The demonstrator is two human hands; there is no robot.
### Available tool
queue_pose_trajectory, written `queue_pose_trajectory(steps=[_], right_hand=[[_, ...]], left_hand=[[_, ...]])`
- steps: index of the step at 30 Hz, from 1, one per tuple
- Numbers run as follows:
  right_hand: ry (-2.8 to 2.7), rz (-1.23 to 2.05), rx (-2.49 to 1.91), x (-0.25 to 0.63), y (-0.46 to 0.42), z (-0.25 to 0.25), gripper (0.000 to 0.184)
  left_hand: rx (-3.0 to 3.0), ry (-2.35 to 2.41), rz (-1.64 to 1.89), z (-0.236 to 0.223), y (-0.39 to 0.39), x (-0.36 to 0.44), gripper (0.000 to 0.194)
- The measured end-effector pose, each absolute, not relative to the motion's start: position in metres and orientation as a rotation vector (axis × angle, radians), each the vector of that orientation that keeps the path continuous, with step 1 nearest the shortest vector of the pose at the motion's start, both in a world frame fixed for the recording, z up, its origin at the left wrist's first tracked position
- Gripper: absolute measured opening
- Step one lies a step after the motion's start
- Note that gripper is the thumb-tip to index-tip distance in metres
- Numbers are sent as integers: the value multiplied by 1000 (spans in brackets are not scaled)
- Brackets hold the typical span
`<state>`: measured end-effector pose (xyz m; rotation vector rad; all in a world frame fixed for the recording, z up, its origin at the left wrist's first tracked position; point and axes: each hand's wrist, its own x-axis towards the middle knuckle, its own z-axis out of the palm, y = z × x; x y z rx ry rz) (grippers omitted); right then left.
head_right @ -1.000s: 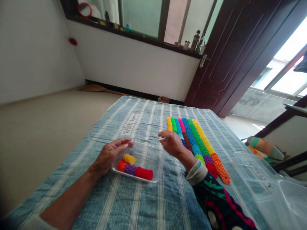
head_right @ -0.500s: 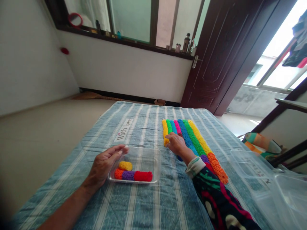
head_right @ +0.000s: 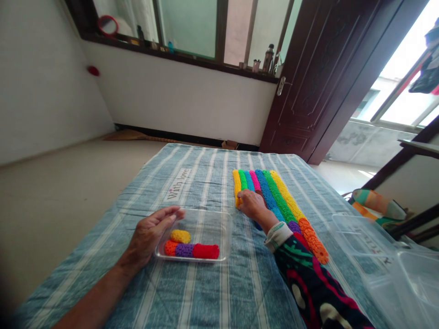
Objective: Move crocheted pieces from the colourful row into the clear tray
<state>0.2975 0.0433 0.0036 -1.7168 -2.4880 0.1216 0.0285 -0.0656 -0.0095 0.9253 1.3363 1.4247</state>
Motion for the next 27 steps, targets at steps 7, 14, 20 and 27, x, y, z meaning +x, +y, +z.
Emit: queue_pose_trajectory(steps=[7,14,20,27], right_hand=[[-2459,150,-1766,297,45,4,33],[-2427,150,-1769,295,44,4,28],[-2396,144,-1739,294,40,2,21],[-2393,200,-1620,299,36,8,13]], left_hand=[[921,1327,1415,-8,-64,28,36],[917,1308,1417,-9,-65,27,36],[924,1296,1413,-11,-64,26,39],[944,1286,1426,-12,-65,27,39]])
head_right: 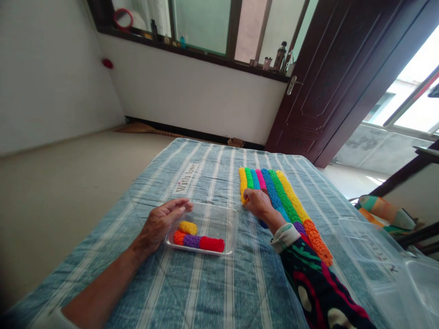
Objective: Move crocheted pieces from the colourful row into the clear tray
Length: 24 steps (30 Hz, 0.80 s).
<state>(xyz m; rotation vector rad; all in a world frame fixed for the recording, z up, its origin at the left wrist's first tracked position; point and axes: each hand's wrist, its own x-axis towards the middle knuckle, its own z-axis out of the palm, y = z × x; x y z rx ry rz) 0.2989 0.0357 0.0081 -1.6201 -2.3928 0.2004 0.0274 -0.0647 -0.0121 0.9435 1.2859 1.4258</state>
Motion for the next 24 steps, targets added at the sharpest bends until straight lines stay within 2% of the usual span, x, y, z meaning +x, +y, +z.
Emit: queue_pose_trajectory(steps=[5,8,14,24], right_hand=[[-2460,338,-1372,288,13,36,7],[-2536,504,-1076,269,-5,47,9],[-2811,591,-683,225,-20,36,17],[-2871,641,-598,205,-18,24,19]], left_hand=[[965,1280,1438,-14,-66,28,39],[969,1280,1425,-13,-67,28,38],[988,1287,1406,-9,-69,30,38],[1015,1281,1403,-11,-68,29,33]])
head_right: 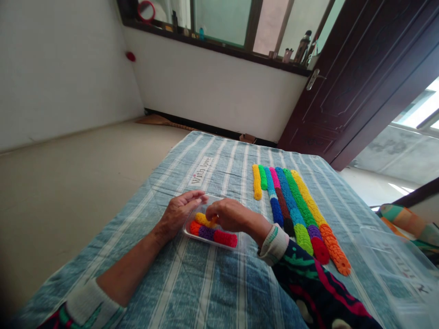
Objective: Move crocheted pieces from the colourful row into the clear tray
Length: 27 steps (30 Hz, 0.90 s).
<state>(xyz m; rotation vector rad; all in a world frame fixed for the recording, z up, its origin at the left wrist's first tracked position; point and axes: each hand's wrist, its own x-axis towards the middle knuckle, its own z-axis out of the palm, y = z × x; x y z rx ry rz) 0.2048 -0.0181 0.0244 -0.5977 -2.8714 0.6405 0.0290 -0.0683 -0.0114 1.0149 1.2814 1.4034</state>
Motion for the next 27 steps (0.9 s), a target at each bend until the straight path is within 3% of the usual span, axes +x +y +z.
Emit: queue_pose_trajectory(steps=[13,27], right_hand=[[-2730,680,-732,202,-25,18,34],[-2673,714,-770,203,-21,5,36]], left_hand=[[1040,1299,1394,-13,-68,28,33],[1031,1294,1406,-12,-68,29,34]])
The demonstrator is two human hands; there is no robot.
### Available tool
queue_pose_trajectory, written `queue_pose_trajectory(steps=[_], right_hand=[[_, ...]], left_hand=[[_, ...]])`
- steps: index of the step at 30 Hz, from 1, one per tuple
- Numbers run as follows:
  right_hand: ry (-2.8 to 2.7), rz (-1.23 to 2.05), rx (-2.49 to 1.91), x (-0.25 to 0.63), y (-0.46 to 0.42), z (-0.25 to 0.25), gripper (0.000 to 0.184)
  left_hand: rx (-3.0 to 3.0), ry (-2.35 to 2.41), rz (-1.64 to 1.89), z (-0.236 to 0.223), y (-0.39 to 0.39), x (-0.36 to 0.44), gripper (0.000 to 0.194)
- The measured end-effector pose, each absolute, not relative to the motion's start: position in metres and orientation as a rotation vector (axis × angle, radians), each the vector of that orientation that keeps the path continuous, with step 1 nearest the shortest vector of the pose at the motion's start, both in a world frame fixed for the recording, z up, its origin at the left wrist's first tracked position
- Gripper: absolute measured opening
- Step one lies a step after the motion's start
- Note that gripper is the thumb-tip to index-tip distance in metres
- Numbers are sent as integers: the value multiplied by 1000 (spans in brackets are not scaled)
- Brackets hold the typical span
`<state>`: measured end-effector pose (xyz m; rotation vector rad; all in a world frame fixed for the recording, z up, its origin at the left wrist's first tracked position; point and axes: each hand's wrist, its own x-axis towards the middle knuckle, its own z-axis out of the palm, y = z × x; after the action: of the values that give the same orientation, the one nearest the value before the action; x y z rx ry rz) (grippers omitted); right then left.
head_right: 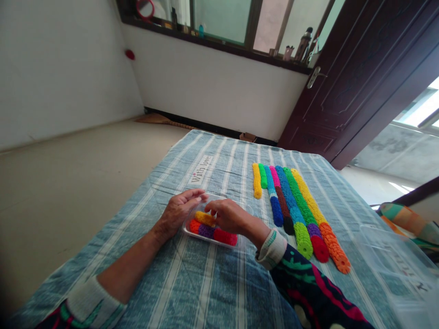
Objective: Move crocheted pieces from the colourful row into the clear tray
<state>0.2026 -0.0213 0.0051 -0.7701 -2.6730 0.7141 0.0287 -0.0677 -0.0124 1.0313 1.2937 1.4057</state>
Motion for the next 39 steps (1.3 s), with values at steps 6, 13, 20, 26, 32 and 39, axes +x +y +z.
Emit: queue_pose_trajectory(steps=[6,13,20,26,32,39], right_hand=[[-2680,712,-790,203,-21,7,37],[-2504,649,-822,226,-17,29,28],[-2325,266,-1383,281,25,41,21],[-2367,170,-1600,307,48,18,27],[-2415,163,-1693,305,56,5,36],[-2446,169,-1743,297,59,5,36]], left_hand=[[1018,1287,1407,-12,-68,29,35],[991,1289,1374,-9,-69,29,39],[979,1291,1401,-11,-66,27,38],[946,1282,1402,-7,-67,27,41],[946,1290,1406,-9,-66,26,44],[942,1293,1394,-11,-65,26,42]])
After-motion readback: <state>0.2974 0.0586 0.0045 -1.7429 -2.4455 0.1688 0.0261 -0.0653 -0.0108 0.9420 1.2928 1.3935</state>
